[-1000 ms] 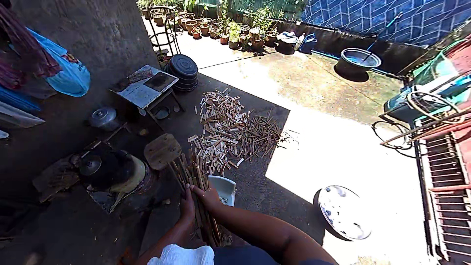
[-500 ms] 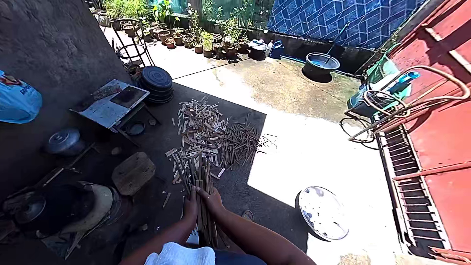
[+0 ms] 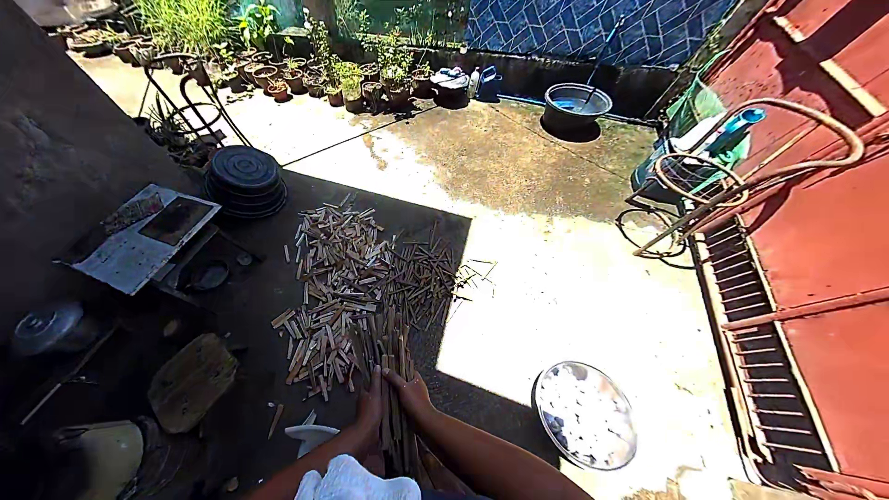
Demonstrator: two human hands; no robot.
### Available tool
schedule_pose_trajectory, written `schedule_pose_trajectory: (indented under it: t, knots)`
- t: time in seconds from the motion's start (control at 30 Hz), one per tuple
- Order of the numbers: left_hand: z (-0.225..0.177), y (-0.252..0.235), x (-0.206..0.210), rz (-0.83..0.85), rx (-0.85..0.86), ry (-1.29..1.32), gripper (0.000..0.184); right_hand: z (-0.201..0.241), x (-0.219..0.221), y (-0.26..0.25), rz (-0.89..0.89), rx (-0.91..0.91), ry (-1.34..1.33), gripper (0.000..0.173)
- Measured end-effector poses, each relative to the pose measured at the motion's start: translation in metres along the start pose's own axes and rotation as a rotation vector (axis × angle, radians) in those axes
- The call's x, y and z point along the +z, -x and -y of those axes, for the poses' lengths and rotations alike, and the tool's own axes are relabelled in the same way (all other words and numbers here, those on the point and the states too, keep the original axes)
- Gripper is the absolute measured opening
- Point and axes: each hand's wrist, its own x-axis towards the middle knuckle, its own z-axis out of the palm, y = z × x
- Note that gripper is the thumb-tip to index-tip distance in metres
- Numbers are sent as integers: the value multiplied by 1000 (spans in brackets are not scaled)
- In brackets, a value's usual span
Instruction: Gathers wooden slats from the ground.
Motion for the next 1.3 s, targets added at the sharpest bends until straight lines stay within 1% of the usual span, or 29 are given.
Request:
schedule_pose_trajectory:
  t: [0.1, 0.23, 0.37, 0.5, 0.6, 0.67, 0.77, 0.87, 0.97, 1.07, 1.1, 1.13, 1.17, 1.2, 1.23, 1.27, 1.3]
  knots:
    - [-9, -11, 9, 15, -15, -19, 71, 10, -7, -17, -5, 17, -10, 67]
    - [-34, -19, 17, 19, -39, 22, 69, 32, -6, -39, 4, 34, 40, 68]
    - [-59, -56, 23, 30, -39, 41, 69, 66, 0, -74, 16, 61, 79, 68]
    - [-108, -111, 25, 144, -50, 38, 69, 115, 6, -123, -30, 26, 121, 75]
    - [-145, -148, 30, 213, -76, 47, 65, 147, 9, -153, -68, -5, 111, 71]
    - [-168, -167, 35, 249, -77, 7, 69, 168, 13, -165, -101, 11, 60, 71]
    - [-191, -186, 46, 249, -98, -55, 74, 184, 13, -190, -141, 39, 34, 74]
    - [-216, -206, 63, 269, -121, -117, 77, 205, 7, -210, -172, 30, -43, 69]
    - [-256, -237, 87, 331, -103, -130, 79, 249, -4, -231, -180, -6, -88, 60]
    - [-313, -267, 104, 371, 34, -13, 82, 306, -26, -268, -162, -52, -59, 65]
    - [-334, -277, 104, 351, 100, 34, 82, 328, -38, -284, -169, -74, -25, 68]
    - [-355, -287, 101, 286, 168, 47, 80, 351, -53, -298, -210, -95, 29, 75]
    - [-373, -297, 94, 195, 233, 17, 80, 372, -70, -310, -289, -117, 86, 83]
    - [-383, -310, 83, 96, 285, -53, 80, 390, -91, -319, -394, -146, 159, 88]
    - [-383, -326, 72, -1, 312, -147, 81, 400, -114, -327, -512, -166, 260, 90]
    - [-378, -340, 57, -50, 305, -249, 80, 407, -139, -334, -596, -160, 374, 91]
    - [-371, -349, 42, -45, 270, -328, 77, 411, -164, -340, -647, -150, 455, 89]
